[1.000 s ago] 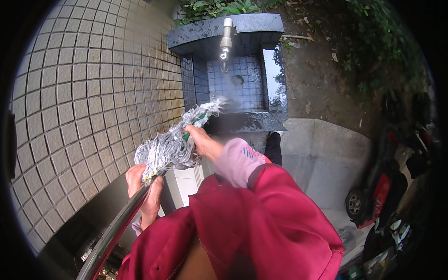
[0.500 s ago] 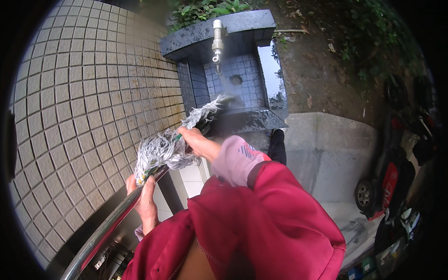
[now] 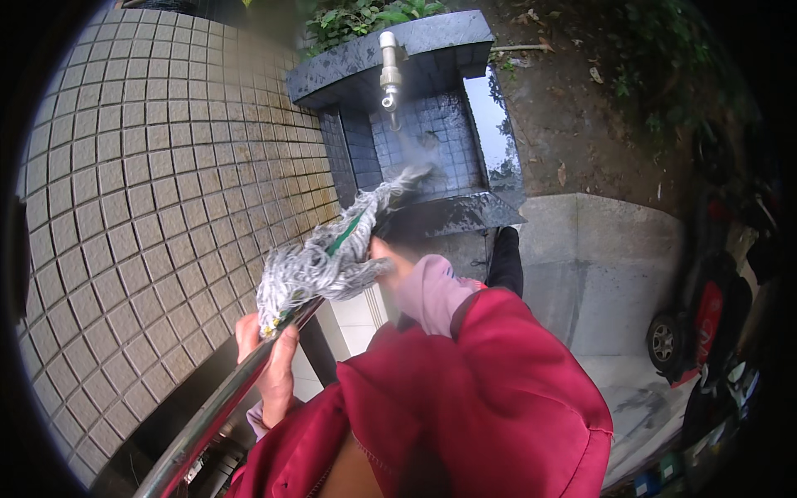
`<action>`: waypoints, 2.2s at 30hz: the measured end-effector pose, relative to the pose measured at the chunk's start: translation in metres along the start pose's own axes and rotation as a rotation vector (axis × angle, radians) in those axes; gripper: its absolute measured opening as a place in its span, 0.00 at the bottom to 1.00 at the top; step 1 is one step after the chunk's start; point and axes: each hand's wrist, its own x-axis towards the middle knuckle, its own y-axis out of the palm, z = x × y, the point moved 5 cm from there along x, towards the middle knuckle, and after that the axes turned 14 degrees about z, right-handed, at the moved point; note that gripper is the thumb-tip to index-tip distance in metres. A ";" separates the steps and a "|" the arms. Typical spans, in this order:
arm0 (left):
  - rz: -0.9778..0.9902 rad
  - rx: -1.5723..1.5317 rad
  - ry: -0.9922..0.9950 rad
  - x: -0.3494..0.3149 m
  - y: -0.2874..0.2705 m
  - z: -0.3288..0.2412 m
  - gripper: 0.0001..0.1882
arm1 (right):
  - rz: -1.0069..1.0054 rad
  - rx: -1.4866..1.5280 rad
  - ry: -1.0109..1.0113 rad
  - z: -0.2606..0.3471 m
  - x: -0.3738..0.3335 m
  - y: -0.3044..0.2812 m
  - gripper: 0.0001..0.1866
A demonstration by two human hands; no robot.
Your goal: The person washes a mop head at an outdoor sink. They hold the mop handle and place the gray fibers under a stream of water from a faucet, turning the mop over and rubbing the fibers by hand.
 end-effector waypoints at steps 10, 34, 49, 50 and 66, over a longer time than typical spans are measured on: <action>-0.236 -0.351 -0.253 -0.028 -0.060 0.010 0.15 | -0.023 0.308 0.214 -0.044 0.021 0.042 0.20; -0.303 -0.488 -0.271 -0.096 -0.150 0.036 0.24 | -0.223 0.039 0.456 -0.093 -0.023 0.131 0.19; -0.275 -0.563 -0.232 -0.093 -0.115 0.031 0.22 | -0.334 0.049 0.329 -0.085 -0.028 0.100 0.14; -0.238 -0.577 -0.253 -0.088 -0.109 0.031 0.23 | -0.347 0.071 0.299 -0.083 -0.029 0.091 0.12; -0.340 -1.058 -0.618 -0.012 0.059 0.062 0.13 | -0.673 -0.286 0.201 0.049 -0.035 -0.120 0.42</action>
